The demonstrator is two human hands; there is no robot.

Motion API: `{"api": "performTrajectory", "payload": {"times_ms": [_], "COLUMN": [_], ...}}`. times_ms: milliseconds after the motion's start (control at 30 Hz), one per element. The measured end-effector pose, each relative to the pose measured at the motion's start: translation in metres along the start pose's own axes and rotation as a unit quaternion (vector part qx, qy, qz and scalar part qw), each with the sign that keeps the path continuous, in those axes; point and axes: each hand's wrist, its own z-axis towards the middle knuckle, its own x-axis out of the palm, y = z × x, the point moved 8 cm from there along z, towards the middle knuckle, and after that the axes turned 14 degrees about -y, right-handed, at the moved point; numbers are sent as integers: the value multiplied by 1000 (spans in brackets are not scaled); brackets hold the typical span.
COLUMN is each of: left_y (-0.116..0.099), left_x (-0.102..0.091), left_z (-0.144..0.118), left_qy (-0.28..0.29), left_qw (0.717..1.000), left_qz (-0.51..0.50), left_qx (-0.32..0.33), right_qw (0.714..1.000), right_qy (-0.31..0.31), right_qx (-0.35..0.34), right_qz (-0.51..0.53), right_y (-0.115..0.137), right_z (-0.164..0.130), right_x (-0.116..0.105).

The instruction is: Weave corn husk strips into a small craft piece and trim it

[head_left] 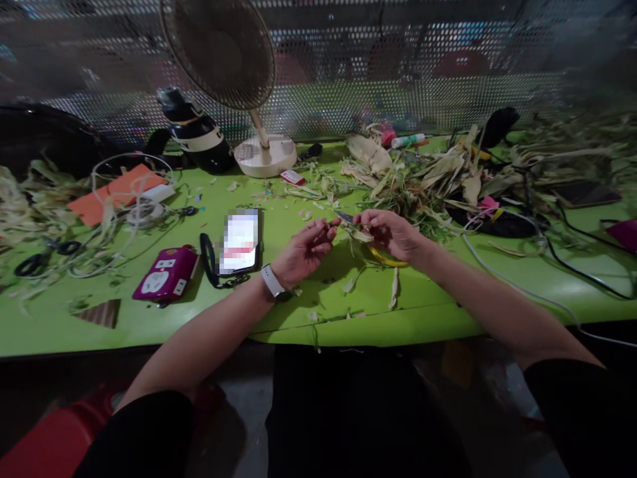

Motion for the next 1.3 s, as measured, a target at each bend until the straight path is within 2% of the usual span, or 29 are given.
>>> {"api": "performTrajectory", "payload": {"times_ms": [133,233,400,533,700,800,900,967,1033,1100,1200,1300], "left_y": [4,5,11,2,-2,-5,-18,-18,-1,14,19,18], "left_x": [8,14,19,24,22,17,11,16,28,34,28,19], "left_z": [-9,-14,-20,-24,-22,-13,-4,-5,-11,-17,-17,-15], "left_qy": [24,43,64,113,128,111,81,107,170,197,144,94], "left_qw": [999,999,995,993,991,993,988,980,967,954,954,958], "left_qz": [1,22,-18,-23,8,20,25,58,139,197,228,238], "left_qx": [-26,-23,-71,-19,31,47,125,157,126,110,133,128], "right_qw": [994,989,986,983,985,981,969,959,955,958,974,990], "right_qy": [48,97,134,156,154,148,137,131,122,101,28,-76], "right_qx": [24,27,31,30,27,51,89,106,117,127,117,33], "right_qz": [94,105,98,95,78,115,186,226,245,238,191,118], "right_y": [3,4,7,10,8,6,8,9,9,5,-2,3], "right_z": [-7,-14,-19,-18,-17,-19,-22,-23,-23,-20,-10,-1], "right_x": [10,19,29,32,28,26,26,27,29,27,15,-7]}}
